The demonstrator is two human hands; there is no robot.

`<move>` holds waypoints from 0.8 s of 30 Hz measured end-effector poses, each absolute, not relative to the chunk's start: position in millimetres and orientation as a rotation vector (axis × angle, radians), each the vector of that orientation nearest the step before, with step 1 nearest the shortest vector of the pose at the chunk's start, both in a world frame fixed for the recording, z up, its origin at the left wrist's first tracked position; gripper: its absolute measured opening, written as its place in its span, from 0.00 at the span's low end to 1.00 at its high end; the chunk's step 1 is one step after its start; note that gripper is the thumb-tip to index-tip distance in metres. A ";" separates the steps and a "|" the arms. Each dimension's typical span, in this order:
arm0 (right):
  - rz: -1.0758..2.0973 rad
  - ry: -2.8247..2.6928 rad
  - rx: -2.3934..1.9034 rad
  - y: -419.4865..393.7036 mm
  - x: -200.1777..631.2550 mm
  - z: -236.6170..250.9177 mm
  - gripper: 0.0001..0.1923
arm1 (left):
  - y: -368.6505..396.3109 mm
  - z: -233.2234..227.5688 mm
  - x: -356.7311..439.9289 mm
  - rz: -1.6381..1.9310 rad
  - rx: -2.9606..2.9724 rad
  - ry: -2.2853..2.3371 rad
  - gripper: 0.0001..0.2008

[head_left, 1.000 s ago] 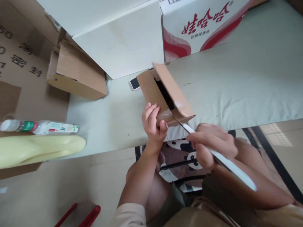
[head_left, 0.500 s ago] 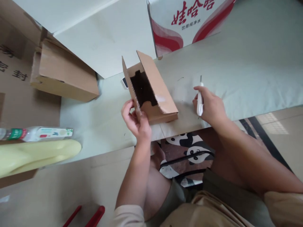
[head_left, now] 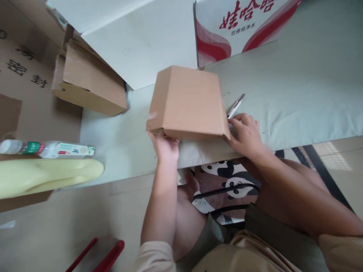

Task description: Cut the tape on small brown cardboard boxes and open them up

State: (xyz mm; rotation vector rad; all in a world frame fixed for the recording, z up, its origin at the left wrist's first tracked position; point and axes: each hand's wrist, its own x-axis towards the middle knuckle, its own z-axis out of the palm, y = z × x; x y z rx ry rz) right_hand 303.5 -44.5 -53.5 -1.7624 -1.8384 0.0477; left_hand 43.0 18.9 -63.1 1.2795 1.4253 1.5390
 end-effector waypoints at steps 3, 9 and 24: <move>0.215 -1.857 -1.588 -46.6 301.5 -52.3 0.14 | 20.6 -64.1 38.4 1.472 1.216 1.501 0.27; 0.529 -1.779 -1.283 -45.9 305.1 -43.6 0.27 | 23.4 -50.3 40.4 1.517 1.165 1.432 0.18; 0.732 -1.567 -1.202 -44.5 297.1 -40.5 0.24 | -1.9 -17.5 43.3 1.498 1.373 1.752 0.16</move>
